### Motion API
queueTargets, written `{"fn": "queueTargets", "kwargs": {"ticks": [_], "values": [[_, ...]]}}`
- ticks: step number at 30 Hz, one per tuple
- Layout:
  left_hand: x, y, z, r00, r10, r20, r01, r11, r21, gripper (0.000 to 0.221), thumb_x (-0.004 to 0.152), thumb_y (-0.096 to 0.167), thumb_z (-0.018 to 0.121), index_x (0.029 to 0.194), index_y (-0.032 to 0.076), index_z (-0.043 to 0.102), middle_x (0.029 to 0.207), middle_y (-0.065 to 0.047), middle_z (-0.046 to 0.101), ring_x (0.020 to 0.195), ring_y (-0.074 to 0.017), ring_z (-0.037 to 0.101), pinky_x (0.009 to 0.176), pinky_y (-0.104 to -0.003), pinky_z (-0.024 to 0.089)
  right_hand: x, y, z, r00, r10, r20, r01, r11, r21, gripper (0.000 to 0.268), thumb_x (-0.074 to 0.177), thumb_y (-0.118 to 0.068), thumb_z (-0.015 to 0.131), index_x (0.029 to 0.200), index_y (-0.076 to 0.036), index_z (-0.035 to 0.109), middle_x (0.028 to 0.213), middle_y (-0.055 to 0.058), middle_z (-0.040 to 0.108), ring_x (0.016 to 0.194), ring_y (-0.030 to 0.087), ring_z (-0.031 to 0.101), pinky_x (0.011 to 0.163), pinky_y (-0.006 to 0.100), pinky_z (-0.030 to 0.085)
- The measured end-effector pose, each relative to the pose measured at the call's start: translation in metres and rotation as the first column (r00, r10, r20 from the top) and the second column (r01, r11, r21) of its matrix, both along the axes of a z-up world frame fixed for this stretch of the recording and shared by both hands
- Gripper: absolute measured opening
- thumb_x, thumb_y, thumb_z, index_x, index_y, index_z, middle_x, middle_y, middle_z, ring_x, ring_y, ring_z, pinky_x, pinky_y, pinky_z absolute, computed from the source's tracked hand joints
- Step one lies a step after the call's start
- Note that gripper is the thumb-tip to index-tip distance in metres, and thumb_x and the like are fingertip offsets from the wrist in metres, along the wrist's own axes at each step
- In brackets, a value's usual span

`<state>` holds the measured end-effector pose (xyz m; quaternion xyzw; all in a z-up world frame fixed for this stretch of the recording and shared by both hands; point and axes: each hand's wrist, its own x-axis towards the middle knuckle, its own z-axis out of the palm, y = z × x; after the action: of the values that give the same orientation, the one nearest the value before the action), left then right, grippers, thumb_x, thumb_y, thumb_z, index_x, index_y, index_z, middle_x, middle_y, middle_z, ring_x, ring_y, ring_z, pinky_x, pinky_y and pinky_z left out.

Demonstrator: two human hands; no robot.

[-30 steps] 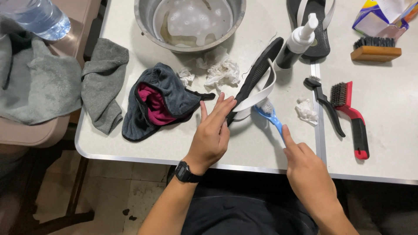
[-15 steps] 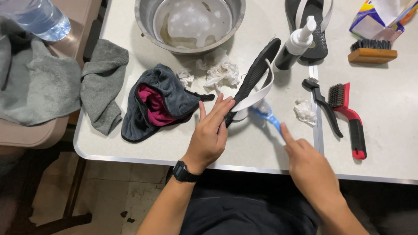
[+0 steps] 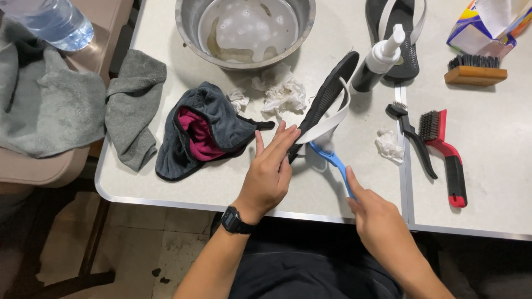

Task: Cleaning a black flip-flop using foam cleaner, brushes, and a cloth on a work table.

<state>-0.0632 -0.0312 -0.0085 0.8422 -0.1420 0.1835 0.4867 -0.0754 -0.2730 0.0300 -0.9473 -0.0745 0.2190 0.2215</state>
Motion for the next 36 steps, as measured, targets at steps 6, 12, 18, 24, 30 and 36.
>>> {"fn": "queueTargets", "kwargs": {"ticks": [6,12,18,24,30,36], "values": [[-0.002,-0.01,0.002,0.998,0.055,-0.027,-0.057,0.997,-0.057,0.058,0.094,-0.011,0.037,0.15,0.0,0.045,0.155,-0.022,0.05,0.155,-0.0378,0.035,0.127,-0.068,0.005,-0.029,0.009,-0.027,0.976,0.093,0.198,-0.12,0.984,0.13,0.073,0.098,-0.013,0.054,0.165,-0.022,0.027,0.074,0.009,0.055,0.065,0.031,0.056,0.069,0.042,0.048],[-0.004,-0.021,0.003,0.998,0.055,-0.034,-0.06,0.984,-0.165,0.053,0.1,-0.011,0.035,0.151,-0.002,0.042,0.157,-0.026,0.046,0.156,-0.0431,0.032,0.132,-0.056,0.019,-0.022,0.02,-0.022,0.982,-0.001,0.187,-0.01,0.998,0.056,0.07,0.1,-0.017,0.052,0.165,-0.02,0.028,0.079,0.016,0.061,0.073,0.043,0.059,0.072,0.053,0.044],[-0.002,-0.019,0.001,0.998,0.06,-0.015,-0.062,0.983,-0.176,0.053,0.099,-0.012,0.037,0.151,-0.003,0.042,0.155,-0.027,0.047,0.154,-0.0422,0.034,0.132,-0.05,0.026,-0.011,0.026,-0.004,0.996,-0.059,0.072,0.059,0.998,0.007,0.069,0.102,-0.017,0.047,0.167,-0.025,0.025,0.074,0.015,0.058,0.07,0.036,0.059,0.067,0.048,0.043],[-0.001,-0.008,0.001,1.0,0.029,0.001,-0.029,0.987,-0.159,0.05,0.101,-0.011,0.038,0.15,-0.005,0.042,0.154,-0.029,0.047,0.153,-0.0425,0.035,0.132,-0.05,0.026,0.001,0.021,0.019,0.997,-0.068,-0.02,0.065,0.986,-0.155,0.068,0.103,-0.024,0.043,0.166,-0.042,0.025,0.087,0.012,0.056,0.077,0.041,0.059,0.075,0.054,0.043],[-0.002,-0.016,-0.007,0.999,0.001,0.054,0.001,0.999,-0.042,0.064,0.091,-0.016,0.038,0.153,-0.003,0.039,0.158,-0.03,0.043,0.155,-0.0476,0.033,0.132,-0.056,0.025,0.021,-0.007,0.01,0.998,0.025,0.061,-0.013,0.981,-0.192,0.065,0.104,-0.027,0.044,0.165,-0.041,0.029,0.081,0.01,0.052,0.069,0.036,0.053,0.069,0.047,0.044],[-0.002,-0.017,-0.004,0.999,-0.003,0.032,0.004,1.0,-0.025,0.062,0.092,-0.016,0.039,0.153,-0.004,0.039,0.157,-0.031,0.043,0.155,-0.047,0.032,0.132,-0.055,0.025,0.038,-0.028,-0.007,0.963,0.112,0.243,-0.036,0.954,-0.298,0.062,0.105,-0.024,0.045,0.164,-0.04,0.033,0.09,0.009,0.053,0.064,0.041,0.054,0.06,0.053,0.045]]}}
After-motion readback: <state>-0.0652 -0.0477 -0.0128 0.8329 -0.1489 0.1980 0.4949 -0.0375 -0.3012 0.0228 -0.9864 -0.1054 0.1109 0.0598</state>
